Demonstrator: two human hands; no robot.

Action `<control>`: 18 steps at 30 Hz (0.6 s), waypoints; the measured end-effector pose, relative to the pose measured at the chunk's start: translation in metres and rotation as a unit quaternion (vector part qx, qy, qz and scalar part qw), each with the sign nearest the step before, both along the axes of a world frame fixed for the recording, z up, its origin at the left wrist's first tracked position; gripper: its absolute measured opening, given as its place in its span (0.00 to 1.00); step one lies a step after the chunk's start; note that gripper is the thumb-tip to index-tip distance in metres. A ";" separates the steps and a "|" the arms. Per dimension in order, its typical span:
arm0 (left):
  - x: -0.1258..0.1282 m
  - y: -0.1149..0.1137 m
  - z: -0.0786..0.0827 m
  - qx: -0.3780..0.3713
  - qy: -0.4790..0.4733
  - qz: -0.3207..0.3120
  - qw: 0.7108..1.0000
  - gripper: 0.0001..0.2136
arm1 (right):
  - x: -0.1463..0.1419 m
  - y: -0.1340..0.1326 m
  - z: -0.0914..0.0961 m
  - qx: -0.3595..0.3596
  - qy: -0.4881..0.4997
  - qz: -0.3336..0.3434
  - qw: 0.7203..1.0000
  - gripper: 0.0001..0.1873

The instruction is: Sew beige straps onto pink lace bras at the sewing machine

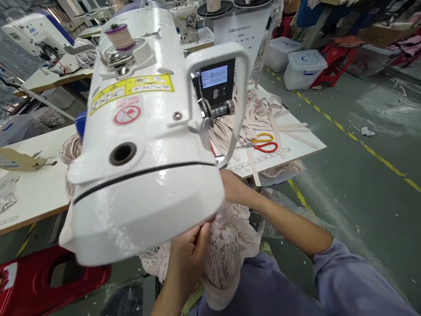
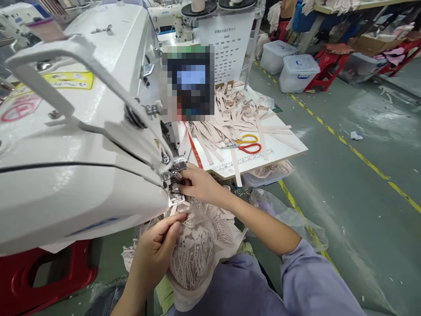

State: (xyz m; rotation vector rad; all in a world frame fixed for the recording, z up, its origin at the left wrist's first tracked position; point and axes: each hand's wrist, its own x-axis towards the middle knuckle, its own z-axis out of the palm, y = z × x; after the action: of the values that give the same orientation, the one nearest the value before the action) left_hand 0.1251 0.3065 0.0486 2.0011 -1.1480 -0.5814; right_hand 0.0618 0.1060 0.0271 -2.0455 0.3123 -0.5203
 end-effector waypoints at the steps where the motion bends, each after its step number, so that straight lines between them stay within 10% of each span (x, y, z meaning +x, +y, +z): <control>1: 0.001 0.002 0.001 0.002 -0.004 0.001 1.000 0.14 | 0.001 0.001 0.001 0.006 -0.003 0.004 1.000 0.08; 18: 0.000 0.014 -0.006 -0.050 -0.166 0.014 0.985 0.14 | 0.008 0.013 0.000 0.026 -0.039 -0.035 0.998 0.08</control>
State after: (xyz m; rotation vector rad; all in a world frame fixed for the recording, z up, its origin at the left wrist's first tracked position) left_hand 0.1246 0.3207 0.0429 2.0734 -1.3129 -0.1721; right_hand 0.0701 0.1188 0.0270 -1.9641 0.3476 -0.6261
